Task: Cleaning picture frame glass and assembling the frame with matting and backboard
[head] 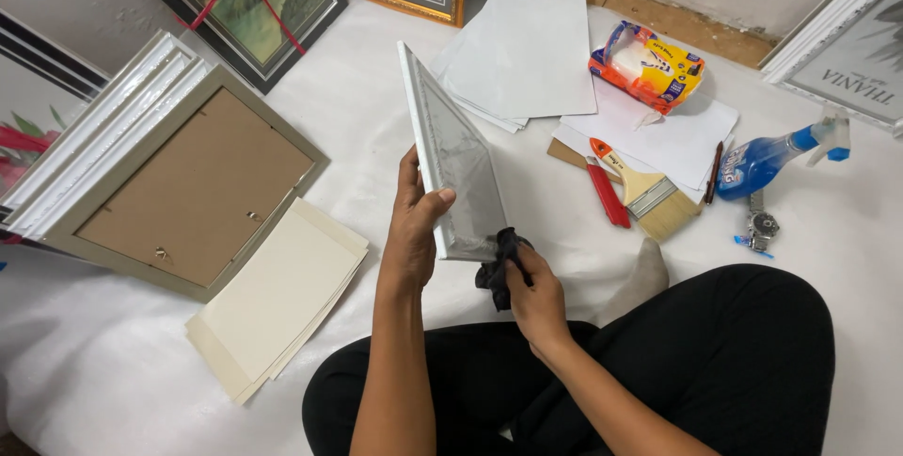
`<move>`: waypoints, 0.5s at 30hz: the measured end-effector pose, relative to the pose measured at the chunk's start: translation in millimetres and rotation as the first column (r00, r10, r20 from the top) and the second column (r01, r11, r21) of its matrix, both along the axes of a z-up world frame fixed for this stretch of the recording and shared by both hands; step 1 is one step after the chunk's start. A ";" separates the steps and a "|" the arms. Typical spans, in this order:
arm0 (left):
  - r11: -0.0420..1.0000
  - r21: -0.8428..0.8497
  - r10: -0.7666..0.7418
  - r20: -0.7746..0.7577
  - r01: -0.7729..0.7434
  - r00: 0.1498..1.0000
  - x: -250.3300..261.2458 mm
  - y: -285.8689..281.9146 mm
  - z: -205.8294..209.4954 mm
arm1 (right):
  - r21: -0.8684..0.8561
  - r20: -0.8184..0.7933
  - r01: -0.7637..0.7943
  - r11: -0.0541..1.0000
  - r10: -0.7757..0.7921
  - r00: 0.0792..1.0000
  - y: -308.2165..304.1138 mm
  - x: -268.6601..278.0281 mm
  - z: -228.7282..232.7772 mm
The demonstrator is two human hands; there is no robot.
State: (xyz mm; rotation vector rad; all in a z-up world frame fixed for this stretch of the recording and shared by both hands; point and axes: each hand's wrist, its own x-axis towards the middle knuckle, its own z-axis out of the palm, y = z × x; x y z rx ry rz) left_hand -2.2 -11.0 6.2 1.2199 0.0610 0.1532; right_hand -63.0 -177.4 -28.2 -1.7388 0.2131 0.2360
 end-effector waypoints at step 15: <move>0.999 -0.001 -0.039 0.030 0.039 0.999 0.9 -0.3 -5.0 | 0.225 0.644 -0.273 0.935 0.067 0.762 55.8 99.1 70.6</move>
